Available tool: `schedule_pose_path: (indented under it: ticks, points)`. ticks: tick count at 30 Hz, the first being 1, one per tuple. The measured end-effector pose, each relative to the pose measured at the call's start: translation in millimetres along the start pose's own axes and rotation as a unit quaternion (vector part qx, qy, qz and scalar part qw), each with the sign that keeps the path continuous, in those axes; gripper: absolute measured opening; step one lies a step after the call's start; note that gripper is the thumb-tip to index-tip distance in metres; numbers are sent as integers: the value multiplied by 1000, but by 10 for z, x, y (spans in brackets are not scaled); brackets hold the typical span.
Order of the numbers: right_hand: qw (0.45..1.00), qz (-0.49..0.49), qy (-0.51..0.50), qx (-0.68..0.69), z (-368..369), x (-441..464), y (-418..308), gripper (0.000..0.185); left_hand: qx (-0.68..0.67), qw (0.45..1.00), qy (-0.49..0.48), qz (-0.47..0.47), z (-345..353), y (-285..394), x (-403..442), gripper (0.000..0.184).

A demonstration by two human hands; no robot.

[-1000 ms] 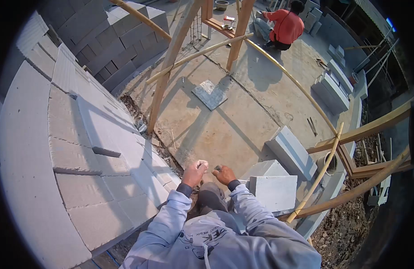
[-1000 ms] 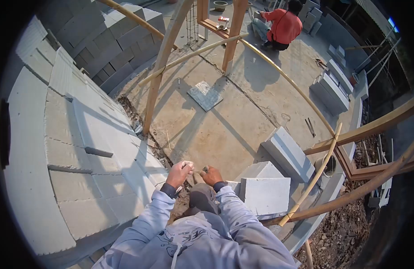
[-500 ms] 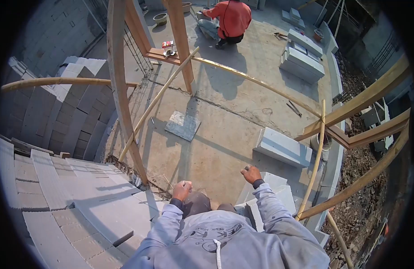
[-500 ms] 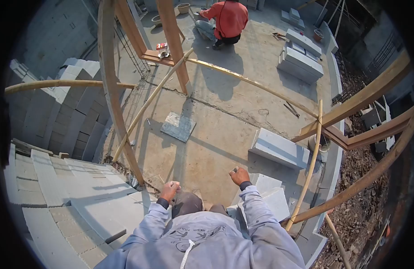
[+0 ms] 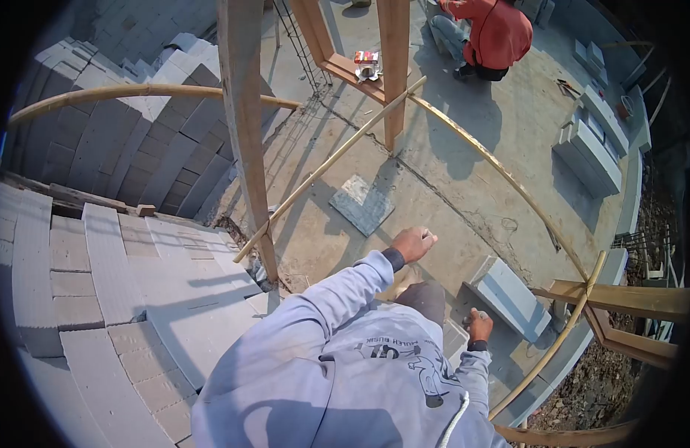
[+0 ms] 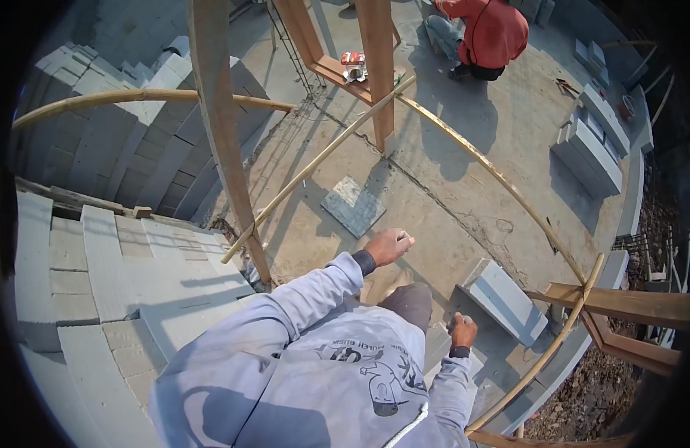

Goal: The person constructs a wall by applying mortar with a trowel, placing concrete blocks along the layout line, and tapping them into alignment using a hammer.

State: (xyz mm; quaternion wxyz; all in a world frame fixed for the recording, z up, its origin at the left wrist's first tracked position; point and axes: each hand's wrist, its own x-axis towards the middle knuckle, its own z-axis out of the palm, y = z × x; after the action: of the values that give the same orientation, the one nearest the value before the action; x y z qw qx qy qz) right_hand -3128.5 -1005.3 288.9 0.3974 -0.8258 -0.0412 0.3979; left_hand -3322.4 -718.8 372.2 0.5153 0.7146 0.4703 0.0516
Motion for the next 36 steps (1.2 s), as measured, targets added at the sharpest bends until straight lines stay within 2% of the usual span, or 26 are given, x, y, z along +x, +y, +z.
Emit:
schedule_pose_path:
  ticks: [1, 4, 5, 7, 8, 9, 10, 12, 13, 16, 19, 20, 21, 23, 25, 27, 30, 33, 36]
  points:
    - [1000, -6, 21, 0, -44, 99, -127, 17, -2, 1000, -31, 0, 68, 146, 156, 32]
    - [980, -125, 83, -127, -203, 738, -322, 14, 3, 992, -124, 8, 360, 535, 695, 30]
    - [981, -164, 87, -55, -233, 1252, -55, 14, 8, 988, -157, 6, 493, 625, 817, 29]
    - [990, -119, 29, -63, -388, 1814, -85, 16, 37, 993, -94, 57, 917, 608, 1075, 28]
    - [993, -103, 2, -53, -374, 2101, -288, 17, 62, 992, -59, 93, 985, 691, 1307, 28]
    - [993, -105, -25, -50, -421, 2000, -718, 17, 30, 995, -89, 46, 932, 982, 1377, 28]
    - [991, -112, -52, -49, -517, 1921, -1292, 17, 41, 992, -107, 57, 877, 1234, 1481, 28]
    - [967, -209, -35, -144, -773, 2299, -1697, 20, 45, 987, -128, 82, 808, 1683, 1704, 28]
    - [971, -203, -20, -126, -906, 2382, -1956, 22, 63, 987, -92, 117, 800, 1846, 1814, 28]
    - [978, -199, 30, -53, -1313, 2476, -2561, 25, 52, 981, -69, 176, 893, 2270, 2201, 28]
    - [972, -229, 58, 4, -1672, 2390, -2809, 20, 54, 960, -138, 236, 1207, 2677, 2490, 28]
    - [972, -214, 73, 58, -1718, 2325, -2799, 18, 56, 950, -166, 257, 1289, 2864, 2529, 28]
    - [969, -202, 85, 110, -1729, 2270, -2776, 17, 71, 946, -212, 236, 1349, 3126, 2505, 29]
    - [957, -176, 111, 204, -1688, 2197, -2674, 14, 96, 915, -237, 312, 1542, 3464, 2513, 29]
    - [966, -66, 102, 227, -1647, 2151, -2506, 15, 71, 886, -271, 369, 1838, 3575, 2632, 29]
    - [964, -6, 96, 249, -1555, 2213, -2197, 16, 100, 876, -318, 349, 1952, 3749, 2659, 28]
    - [949, 74, 112, 285, -1470, 2271, -2078, 15, 116, 855, -348, 366, 2190, 3646, 2916, 28]
    - [964, 94, 106, 227, -1477, 2592, -2367, 13, 107, 867, -355, 334, 2238, 3683, 3327, 27]
    - [984, 6, 99, 147, -1564, 3103, -2906, 11, 99, 879, -364, 291, 2256, 3879, 3903, 27]
